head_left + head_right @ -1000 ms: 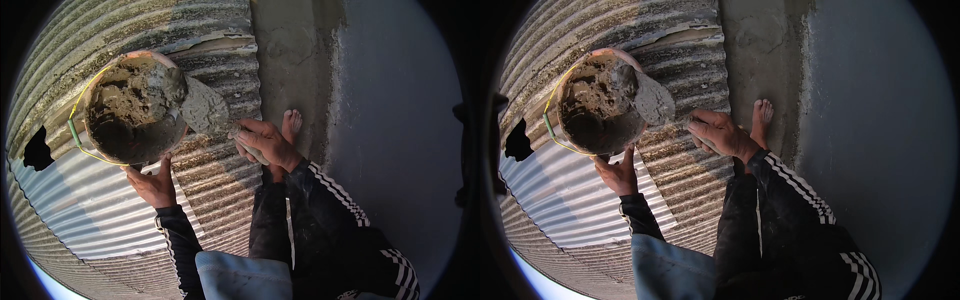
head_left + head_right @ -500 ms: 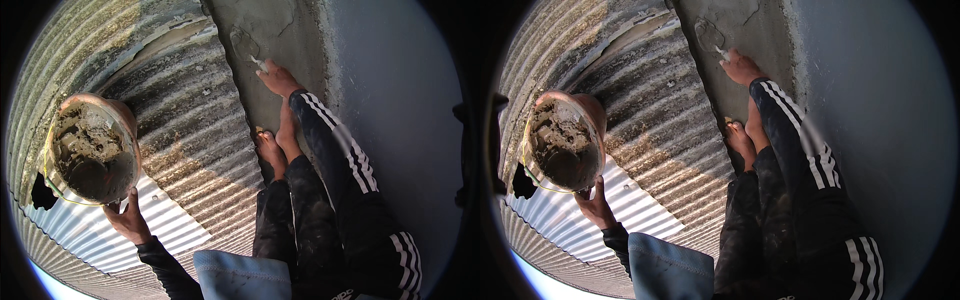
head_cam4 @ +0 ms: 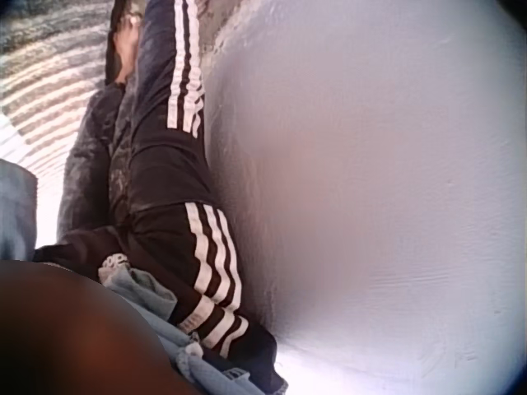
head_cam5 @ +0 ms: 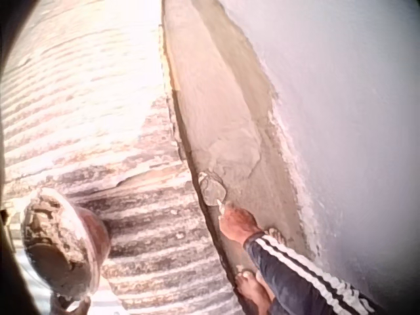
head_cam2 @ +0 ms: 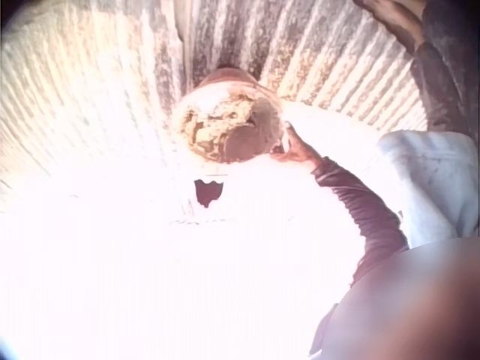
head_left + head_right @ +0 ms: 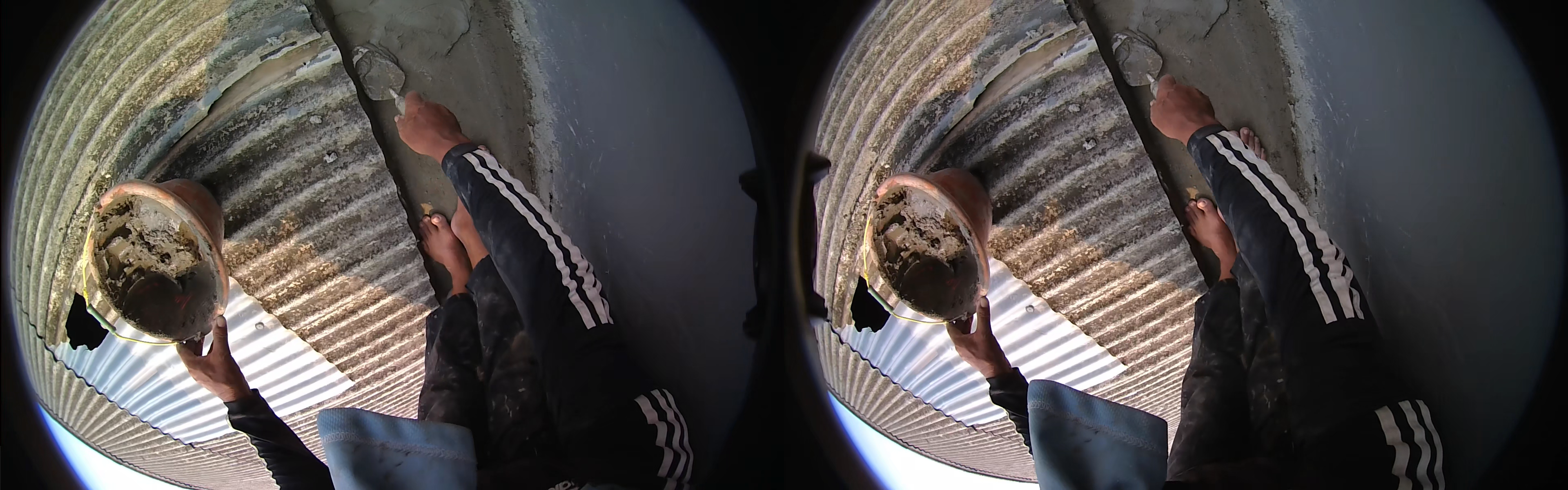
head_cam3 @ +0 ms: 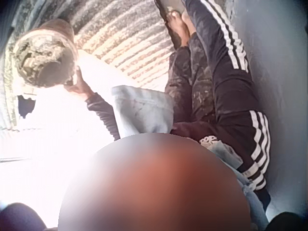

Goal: The person scoops cement from a bucket with a trowel and applies it to the edge of a corrugated metal roof, smoothing it along the seam. The person repeatedly scoops and spreads the cement to cover the joint between the roof and the wall.

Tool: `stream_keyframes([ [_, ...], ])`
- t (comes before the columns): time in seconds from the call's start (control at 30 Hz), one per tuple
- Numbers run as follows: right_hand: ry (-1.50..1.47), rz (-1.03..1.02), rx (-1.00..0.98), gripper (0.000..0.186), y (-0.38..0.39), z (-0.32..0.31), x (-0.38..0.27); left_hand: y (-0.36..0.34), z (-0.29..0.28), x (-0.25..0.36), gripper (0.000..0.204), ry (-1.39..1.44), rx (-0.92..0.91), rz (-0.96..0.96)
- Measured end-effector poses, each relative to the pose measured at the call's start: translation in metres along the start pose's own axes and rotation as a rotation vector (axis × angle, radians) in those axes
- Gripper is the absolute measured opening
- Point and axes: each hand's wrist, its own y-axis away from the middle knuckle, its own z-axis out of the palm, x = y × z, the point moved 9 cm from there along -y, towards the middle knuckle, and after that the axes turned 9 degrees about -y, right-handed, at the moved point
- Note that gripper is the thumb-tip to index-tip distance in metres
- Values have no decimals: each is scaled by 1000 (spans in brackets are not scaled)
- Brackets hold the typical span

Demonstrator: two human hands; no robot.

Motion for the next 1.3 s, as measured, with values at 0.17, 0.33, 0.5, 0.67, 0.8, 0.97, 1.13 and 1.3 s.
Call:
stream_keyframes([
  [0.17,47,139,-113,36,57,22,33,0,-2,-2,69,-29,11,-2],
  [0.33,34,62,-123,39,84,14,29,0,-1,-2,71,-15,17,5],
  [0.5,-50,-68,119,41,-33,-27,-28,1,-2,-4,66,-32,36,-17],
  [0.67,-4,45,-12,40,-29,-6,-6,0,-1,-2,65,-6,34,-14],
  [0.8,79,73,-98,39,46,12,32,1,-1,0,67,-43,11,-29],
  [0.97,161,15,63,31,16,-25,39,0,2,-1,66,7,-5,-28],
  [1.13,32,176,255,38,-29,-84,39,2,0,-6,65,16,37,-16],
  [1.3,153,31,30,38,-27,-61,4,1,-1,-3,63,7,43,-14],
])
